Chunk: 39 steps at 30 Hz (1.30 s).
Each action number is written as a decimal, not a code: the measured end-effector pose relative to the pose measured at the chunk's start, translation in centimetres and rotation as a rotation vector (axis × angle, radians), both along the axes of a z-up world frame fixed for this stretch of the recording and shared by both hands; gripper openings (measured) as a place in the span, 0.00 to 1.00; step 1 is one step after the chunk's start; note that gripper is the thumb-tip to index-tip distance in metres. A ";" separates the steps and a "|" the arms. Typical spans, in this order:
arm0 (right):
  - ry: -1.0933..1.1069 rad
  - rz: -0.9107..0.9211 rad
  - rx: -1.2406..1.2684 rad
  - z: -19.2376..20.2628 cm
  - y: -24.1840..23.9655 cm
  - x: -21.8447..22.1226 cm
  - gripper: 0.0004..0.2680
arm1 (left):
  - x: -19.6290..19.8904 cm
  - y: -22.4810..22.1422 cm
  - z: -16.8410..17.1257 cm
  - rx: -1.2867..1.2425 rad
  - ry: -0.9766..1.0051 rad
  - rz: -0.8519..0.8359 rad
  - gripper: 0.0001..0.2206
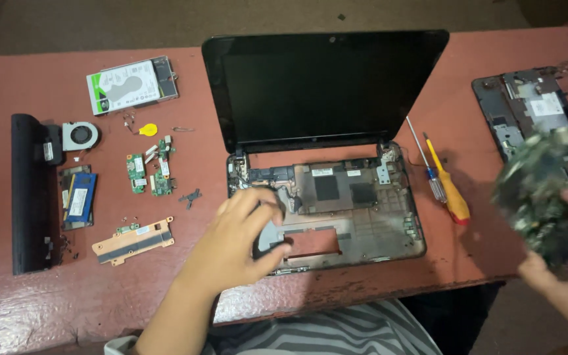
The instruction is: Disassembling and reassembling internal components of a laptop, specifically focusing on the motherboard and screws
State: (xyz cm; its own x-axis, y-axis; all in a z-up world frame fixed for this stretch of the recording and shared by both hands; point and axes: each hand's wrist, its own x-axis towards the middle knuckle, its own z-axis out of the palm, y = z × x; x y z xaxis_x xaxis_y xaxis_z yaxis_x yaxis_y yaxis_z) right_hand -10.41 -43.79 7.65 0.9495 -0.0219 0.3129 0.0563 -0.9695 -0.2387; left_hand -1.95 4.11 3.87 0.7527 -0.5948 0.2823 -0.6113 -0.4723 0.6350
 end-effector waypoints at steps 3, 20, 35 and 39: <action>-0.022 0.216 0.062 4.5 7.5 -0.2 0.28 | -0.4 -0.4 -0.2 0.006 0.033 0.099 0.11; 0.443 0.497 0.047 3.1 17.5 5.2 0.25 | 0.4 -0.6 0.1 0.098 0.040 0.135 0.31; 0.556 0.584 0.168 1.2 18.2 5.5 0.24 | 0.7 -0.2 -0.5 0.176 0.073 0.105 0.48; 0.555 0.567 0.175 0.9 18.2 5.3 0.24 | 0.6 -0.2 -0.4 0.161 0.070 0.100 0.38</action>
